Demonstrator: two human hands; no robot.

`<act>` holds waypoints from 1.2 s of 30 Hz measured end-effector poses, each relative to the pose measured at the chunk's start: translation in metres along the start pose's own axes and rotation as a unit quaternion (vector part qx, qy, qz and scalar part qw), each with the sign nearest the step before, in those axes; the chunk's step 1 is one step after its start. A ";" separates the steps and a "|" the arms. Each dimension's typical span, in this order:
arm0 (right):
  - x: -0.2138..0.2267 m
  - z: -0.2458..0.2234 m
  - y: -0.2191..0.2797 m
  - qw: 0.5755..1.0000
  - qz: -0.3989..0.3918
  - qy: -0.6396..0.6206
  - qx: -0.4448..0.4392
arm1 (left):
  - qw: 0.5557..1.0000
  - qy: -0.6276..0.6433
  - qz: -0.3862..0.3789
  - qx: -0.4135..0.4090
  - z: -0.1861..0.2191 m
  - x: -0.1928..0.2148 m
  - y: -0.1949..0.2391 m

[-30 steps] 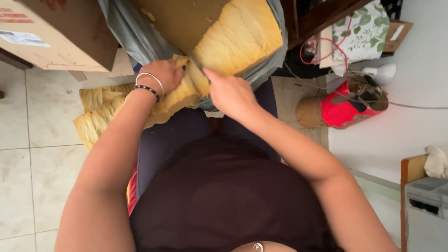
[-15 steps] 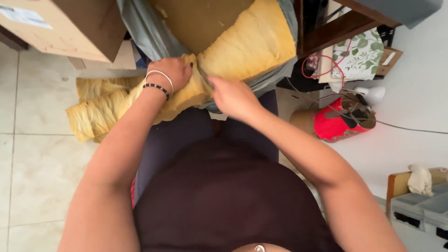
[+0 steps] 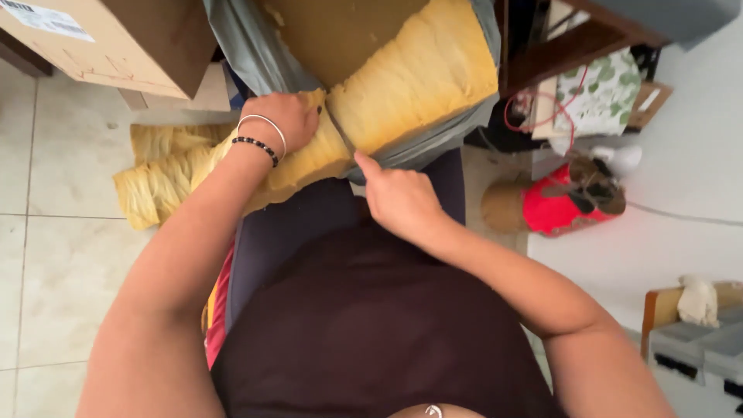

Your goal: Cutting a large block of yellow foam into smaller rectangular pieces using a knife

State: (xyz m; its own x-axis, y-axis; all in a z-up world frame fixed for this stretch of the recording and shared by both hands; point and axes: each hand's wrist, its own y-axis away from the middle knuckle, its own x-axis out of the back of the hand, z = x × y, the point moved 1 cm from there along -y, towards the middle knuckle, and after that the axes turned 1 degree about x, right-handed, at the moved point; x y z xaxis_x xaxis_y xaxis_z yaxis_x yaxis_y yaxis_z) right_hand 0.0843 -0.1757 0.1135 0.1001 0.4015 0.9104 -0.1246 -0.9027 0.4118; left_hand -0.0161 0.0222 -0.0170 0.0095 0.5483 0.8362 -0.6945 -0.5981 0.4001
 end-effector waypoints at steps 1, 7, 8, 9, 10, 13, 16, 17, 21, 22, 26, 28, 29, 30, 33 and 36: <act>-0.009 0.001 -0.010 1.000 0.001 -0.002 -0.003 | 1.000 -0.003 -0.001 -0.003 0.003 -0.003 0.002; -0.034 0.007 -0.071 0.998 0.047 -0.027 -0.033 | 0.999 -0.036 0.019 -0.011 0.010 -0.001 0.022; -0.034 0.009 -0.066 0.998 0.066 -0.021 -0.004 | 0.998 -0.046 0.043 0.002 0.004 0.008 0.024; -0.039 0.012 -0.053 0.997 0.075 -0.019 0.020 | 0.997 -0.054 0.055 0.012 0.002 0.008 0.028; -0.030 0.010 -0.025 0.997 0.070 -0.023 0.017 | 0.997 -0.054 0.049 0.011 -0.002 0.001 0.023; -0.016 0.002 0.023 0.999 0.022 -0.017 0.026 | 0.999 -0.032 0.027 0.015 -0.009 -0.008 0.017; -0.038 0.006 0.007 0.998 0.050 -0.023 0.011 | 0.996 -0.077 0.046 0.013 0.007 -0.013 0.026; -0.048 0.007 -0.011 0.997 0.071 -0.022 0.012 | 0.996 -0.080 0.048 -0.002 0.008 -0.021 0.023; -0.074 0.014 -0.034 0.991 0.125 -0.010 0.045 | 0.994 -0.097 0.033 0.035 -0.003 -0.016 0.028; -0.063 0.011 -0.015 0.991 0.124 -0.015 0.043 | 0.994 -0.100 0.029 0.035 -0.010 -0.011 0.023; -0.037 0.008 0.038 0.993 0.089 -0.024 0.072 | 0.997 -0.064 0.008 0.045 -0.022 0.000 0.013; -0.043 0.010 0.030 0.993 0.088 -0.030 0.072 | 0.997 -0.055 0.008 0.044 -0.014 0.006 0.015; -0.051 0.008 0.019 0.991 0.115 -0.008 0.071 | 0.997 -0.068 -0.006 0.032 -0.007 0.005 0.020; -0.059 0.007 0.009 0.987 0.142 0.014 0.069 | 0.996 -0.081 -0.019 0.021 0.001 0.005 0.026; -0.088 0.012 -0.006 0.978 0.174 0.077 0.083 | 0.997 -0.067 -0.030 0.034 0.002 0.004 0.029; -0.046 0.010 0.039 0.981 0.155 0.059 0.099 | 0.996 -0.052 -0.020 0.064 -0.033 0.006 0.019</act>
State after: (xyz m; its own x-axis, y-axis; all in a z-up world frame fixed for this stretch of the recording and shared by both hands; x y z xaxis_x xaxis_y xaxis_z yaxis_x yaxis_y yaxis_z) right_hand 0.0845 -0.2309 0.0874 -0.0278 0.1081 0.9937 0.0643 -0.9919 0.1097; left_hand -0.0531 0.0332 -0.0161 0.1142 0.5128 0.8509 -0.5954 -0.6503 0.4718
